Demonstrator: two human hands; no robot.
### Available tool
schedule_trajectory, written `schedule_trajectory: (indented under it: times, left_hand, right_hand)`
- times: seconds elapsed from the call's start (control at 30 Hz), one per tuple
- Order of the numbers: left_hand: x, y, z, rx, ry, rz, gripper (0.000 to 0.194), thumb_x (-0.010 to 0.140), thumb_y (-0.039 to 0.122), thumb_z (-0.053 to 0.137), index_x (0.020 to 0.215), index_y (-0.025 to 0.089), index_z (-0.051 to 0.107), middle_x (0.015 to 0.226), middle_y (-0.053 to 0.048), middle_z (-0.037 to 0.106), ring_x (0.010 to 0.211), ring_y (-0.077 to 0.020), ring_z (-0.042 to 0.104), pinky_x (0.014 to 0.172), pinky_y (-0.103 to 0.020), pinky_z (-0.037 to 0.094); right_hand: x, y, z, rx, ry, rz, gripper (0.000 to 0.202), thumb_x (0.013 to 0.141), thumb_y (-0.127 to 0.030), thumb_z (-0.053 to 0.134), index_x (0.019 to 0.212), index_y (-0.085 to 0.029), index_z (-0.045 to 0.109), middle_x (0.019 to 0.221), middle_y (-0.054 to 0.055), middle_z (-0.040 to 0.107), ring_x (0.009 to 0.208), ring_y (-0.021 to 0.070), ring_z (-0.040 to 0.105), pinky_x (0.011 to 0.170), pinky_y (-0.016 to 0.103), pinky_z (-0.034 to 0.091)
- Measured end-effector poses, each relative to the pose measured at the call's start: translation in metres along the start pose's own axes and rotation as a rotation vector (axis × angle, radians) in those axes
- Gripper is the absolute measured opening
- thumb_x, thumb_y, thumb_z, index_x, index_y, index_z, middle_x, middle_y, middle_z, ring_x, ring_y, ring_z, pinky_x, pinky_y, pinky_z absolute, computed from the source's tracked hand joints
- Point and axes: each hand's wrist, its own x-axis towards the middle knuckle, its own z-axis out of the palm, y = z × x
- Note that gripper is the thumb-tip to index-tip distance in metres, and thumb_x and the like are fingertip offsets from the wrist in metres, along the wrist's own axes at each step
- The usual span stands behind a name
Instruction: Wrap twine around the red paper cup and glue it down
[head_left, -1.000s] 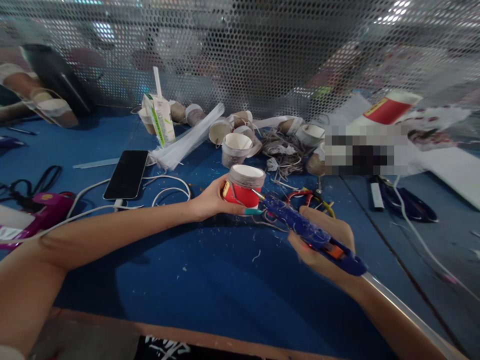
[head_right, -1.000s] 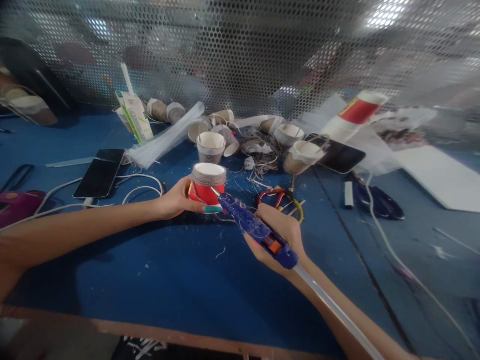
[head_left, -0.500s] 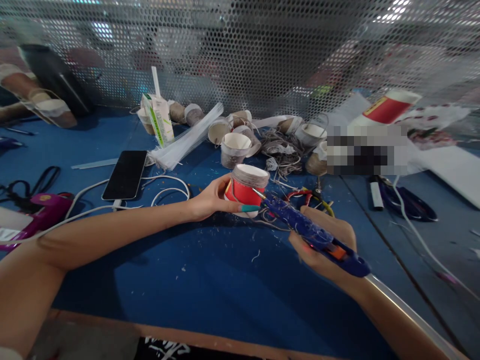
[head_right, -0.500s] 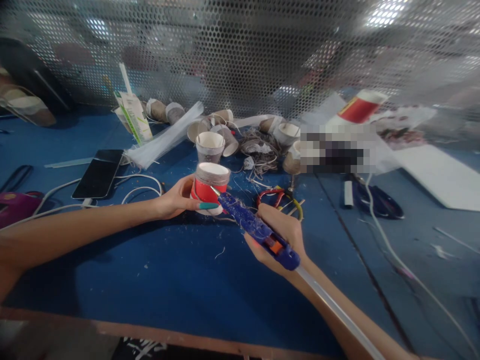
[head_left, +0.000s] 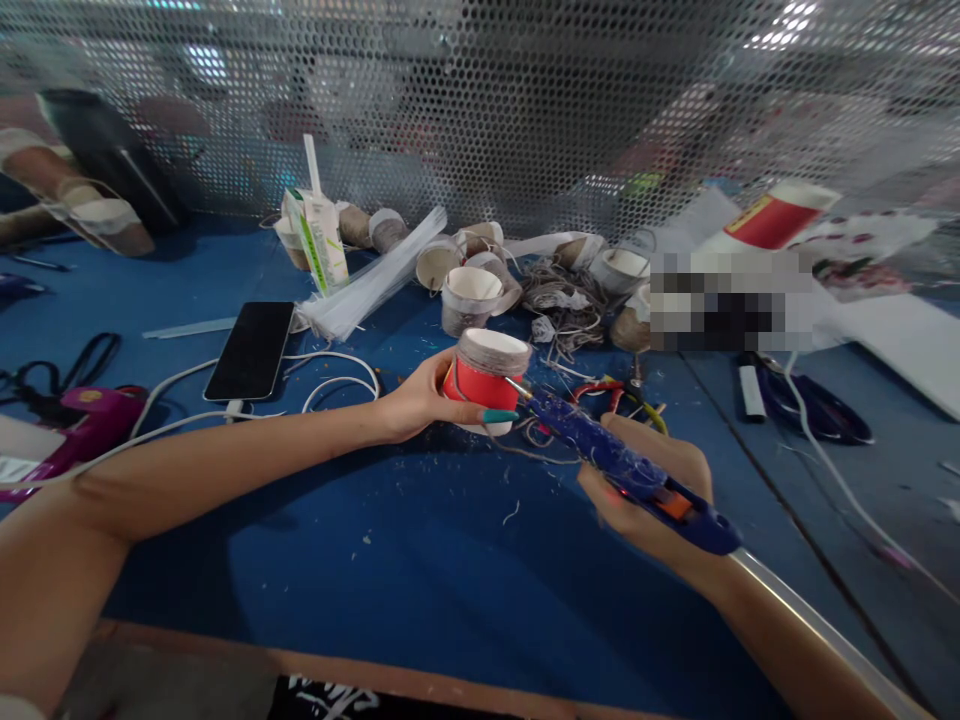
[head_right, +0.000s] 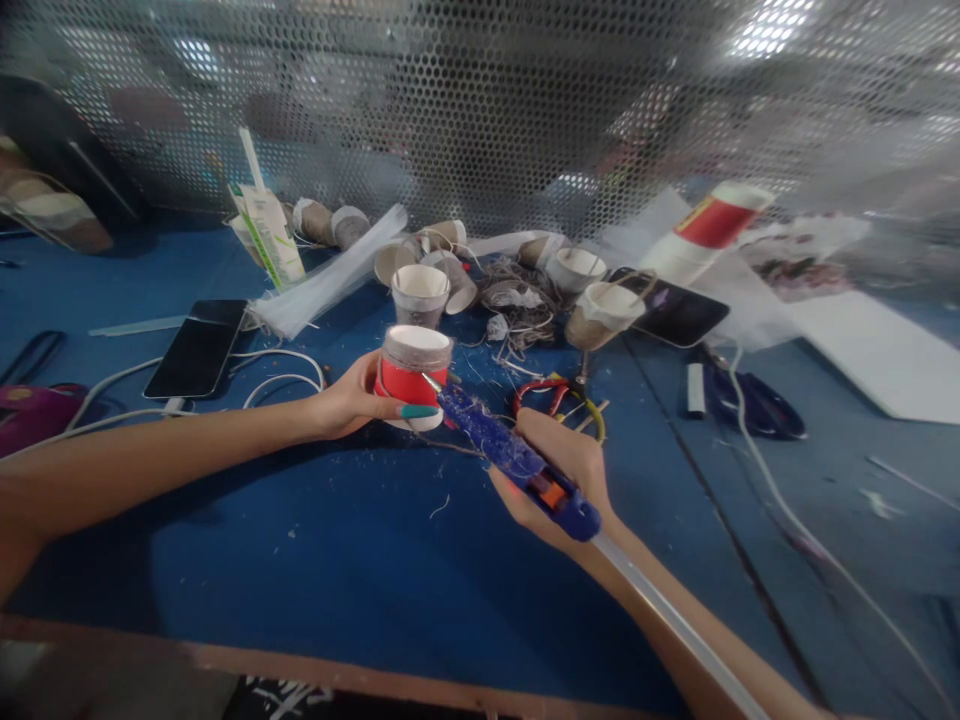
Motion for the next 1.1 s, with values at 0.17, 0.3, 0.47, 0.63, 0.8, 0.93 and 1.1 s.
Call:
schedule_trajectory:
  times: [0.17, 0.3, 0.47, 0.63, 0.8, 0.93, 1.1]
  left_hand:
    - [-0.001, 0.0006, -0.0005, -0.011, -0.028, -0.006, 0.06, 0.05, 0.026, 0.092, 0.103, 0.015, 0.064, 0.097, -0.007, 0.072, 0.09, -0.0216, 0.067, 0.088, -0.04, 0.051]
    - [-0.0013, 0.0024, 0.0014, -0.054, -0.038, -0.02, 0.057, 0.051, 0.026, 0.092, 0.099, 0.015, 0.065, 0.091, -0.005, 0.072, 0.085, -0.0183, 0.066, 0.087, -0.037, 0.051]
    - [-0.0005, 0.0025, 0.0007, -0.059, -0.022, -0.063, 0.067, 0.041, 0.022, 0.094, 0.1, 0.014, 0.063, 0.089, -0.004, 0.071, 0.08, -0.0168, 0.065, 0.08, -0.035, 0.053]
    - [-0.0002, 0.0004, -0.0008, -0.005, -0.03, -0.035, 0.062, 0.046, 0.02, 0.092, 0.099, 0.015, 0.063, 0.086, -0.003, 0.07, 0.079, -0.0174, 0.065, 0.081, -0.036, 0.052]
    - [0.0004, 0.0008, 0.0025, -0.028, -0.056, 0.007, 0.058, 0.049, 0.024, 0.091, 0.1, 0.016, 0.064, 0.094, -0.008, 0.073, 0.088, -0.0233, 0.069, 0.083, -0.038, 0.053]
    - [-0.0001, 0.0034, 0.0047, -0.044, -0.058, -0.004, 0.057, 0.049, 0.025, 0.092, 0.1, 0.016, 0.066, 0.094, -0.008, 0.074, 0.088, -0.0224, 0.069, 0.083, -0.038, 0.054]
    - [-0.0018, 0.0061, 0.005, -0.059, -0.056, -0.029, 0.056, 0.049, 0.026, 0.092, 0.098, 0.015, 0.068, 0.094, -0.007, 0.074, 0.087, -0.0201, 0.068, 0.086, -0.038, 0.053]
  right_hand:
    - [0.0, -0.0015, -0.0012, 0.005, 0.0, 0.01, 0.029, 0.079, -0.014, 0.053, 0.062, -0.025, 0.032, 0.052, -0.005, 0.037, 0.042, 0.0091, 0.038, 0.042, 0.027, 0.031]
    - [0.0007, -0.0025, -0.0024, -0.004, 0.007, -0.008, 0.029, 0.079, -0.012, 0.052, 0.061, -0.025, 0.032, 0.051, -0.005, 0.037, 0.041, 0.0094, 0.038, 0.042, 0.027, 0.03]
    - [-0.0016, -0.0013, -0.0016, 0.007, 0.012, -0.007, 0.029, 0.078, -0.013, 0.051, 0.061, -0.025, 0.031, 0.051, -0.005, 0.037, 0.04, 0.0094, 0.037, 0.041, 0.027, 0.029]
    - [-0.003, 0.0008, -0.0017, 0.011, -0.002, 0.012, 0.029, 0.078, -0.013, 0.051, 0.061, -0.025, 0.032, 0.05, -0.005, 0.038, 0.04, 0.0094, 0.038, 0.041, 0.027, 0.029]
    - [-0.0013, -0.0012, -0.0021, 0.003, -0.003, 0.013, 0.029, 0.077, -0.013, 0.051, 0.06, -0.025, 0.031, 0.05, -0.005, 0.037, 0.04, 0.0093, 0.037, 0.041, 0.026, 0.029]
    - [-0.0007, -0.0028, -0.0025, -0.02, 0.006, 0.025, 0.028, 0.077, -0.013, 0.05, 0.06, -0.025, 0.03, 0.05, -0.005, 0.037, 0.04, 0.0088, 0.037, 0.041, 0.026, 0.029]
    - [-0.0018, 0.0001, -0.0034, -0.042, 0.008, 0.005, 0.028, 0.077, -0.016, 0.05, 0.059, -0.025, 0.03, 0.049, -0.006, 0.037, 0.04, 0.0087, 0.037, 0.041, 0.025, 0.03]
